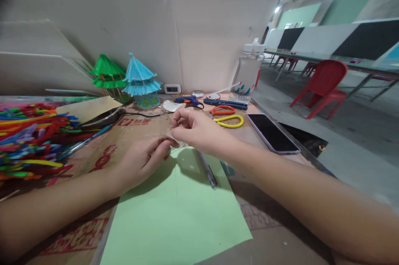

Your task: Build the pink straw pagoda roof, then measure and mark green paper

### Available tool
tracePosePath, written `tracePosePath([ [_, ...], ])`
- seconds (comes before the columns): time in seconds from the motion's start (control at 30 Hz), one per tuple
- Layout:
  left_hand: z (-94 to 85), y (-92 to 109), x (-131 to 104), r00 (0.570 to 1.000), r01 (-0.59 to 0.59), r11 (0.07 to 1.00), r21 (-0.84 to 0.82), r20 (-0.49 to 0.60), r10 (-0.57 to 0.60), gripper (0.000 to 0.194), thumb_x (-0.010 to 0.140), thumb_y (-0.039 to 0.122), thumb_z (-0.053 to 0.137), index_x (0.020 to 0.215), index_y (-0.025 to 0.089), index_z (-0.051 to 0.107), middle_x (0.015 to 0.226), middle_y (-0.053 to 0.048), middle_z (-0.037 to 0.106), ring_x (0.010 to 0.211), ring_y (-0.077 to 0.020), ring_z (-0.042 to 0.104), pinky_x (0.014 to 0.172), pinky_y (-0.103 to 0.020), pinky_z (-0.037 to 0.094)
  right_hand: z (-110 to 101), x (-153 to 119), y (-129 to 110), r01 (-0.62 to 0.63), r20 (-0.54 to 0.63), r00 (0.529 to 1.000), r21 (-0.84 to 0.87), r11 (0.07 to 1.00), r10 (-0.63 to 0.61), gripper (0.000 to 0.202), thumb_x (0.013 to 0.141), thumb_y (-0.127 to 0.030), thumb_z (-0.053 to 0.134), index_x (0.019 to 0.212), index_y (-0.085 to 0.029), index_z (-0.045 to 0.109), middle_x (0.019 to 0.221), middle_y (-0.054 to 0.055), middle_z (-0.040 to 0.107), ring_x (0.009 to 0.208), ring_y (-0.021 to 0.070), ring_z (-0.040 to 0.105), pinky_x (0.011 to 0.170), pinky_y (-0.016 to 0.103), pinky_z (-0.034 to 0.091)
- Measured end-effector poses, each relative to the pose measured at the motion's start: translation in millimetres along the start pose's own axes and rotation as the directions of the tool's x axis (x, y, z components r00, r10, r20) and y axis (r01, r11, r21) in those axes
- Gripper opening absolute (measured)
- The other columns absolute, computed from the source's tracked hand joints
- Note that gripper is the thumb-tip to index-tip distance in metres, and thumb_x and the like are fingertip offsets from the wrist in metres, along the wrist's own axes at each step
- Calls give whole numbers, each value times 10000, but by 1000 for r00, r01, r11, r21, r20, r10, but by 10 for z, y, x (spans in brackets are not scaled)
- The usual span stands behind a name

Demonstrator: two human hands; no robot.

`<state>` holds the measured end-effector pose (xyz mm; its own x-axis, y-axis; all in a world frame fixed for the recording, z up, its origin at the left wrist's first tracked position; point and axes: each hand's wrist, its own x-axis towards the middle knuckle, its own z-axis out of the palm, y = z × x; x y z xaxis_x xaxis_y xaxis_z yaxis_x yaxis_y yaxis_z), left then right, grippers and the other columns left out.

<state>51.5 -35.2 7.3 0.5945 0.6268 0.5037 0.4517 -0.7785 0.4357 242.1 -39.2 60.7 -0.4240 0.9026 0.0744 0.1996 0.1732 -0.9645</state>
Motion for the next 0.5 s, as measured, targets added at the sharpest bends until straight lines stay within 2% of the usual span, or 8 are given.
tracePosePath([
  [0.17,1,12,7,995,101,990,-101,26,-99,352,1021,293,352,911,164,661,679,14,603,633,-127,573,633,-244,400,4,17,20,-4,-14,1000,30,1000,4,155,684,-137,552,794,-213,473,620,-83,426,517,74,336,467,209,237],
  [0.33,15,-12,12,978,207,922,-328,96,-185,381,1023,337,350,893,163,662,657,20,586,637,-124,568,645,-237,419,-26,19,0,-74,8,997,68,995,74,236,664,-149,571,883,-210,508,558,-109,384,473,75,323,459,217,275],
  [0.4,22,-25,12,971,237,875,-422,130,-200,390,1025,362,351,900,157,659,649,19,582,627,-123,561,630,-235,422,-45,25,7,-66,23,998,25,997,66,241,693,-186,629,908,-205,522,552,-109,402,478,79,346,469,220,282],
  [0.5,26,-30,11,970,241,849,-471,156,-189,389,1027,368,355,897,155,652,648,21,577,618,-119,551,624,-234,422,-62,38,44,14,-15,1000,-90,996,-15,210,732,-275,701,816,-194,527,581,-88,437,513,79,374,498,221,285],
])
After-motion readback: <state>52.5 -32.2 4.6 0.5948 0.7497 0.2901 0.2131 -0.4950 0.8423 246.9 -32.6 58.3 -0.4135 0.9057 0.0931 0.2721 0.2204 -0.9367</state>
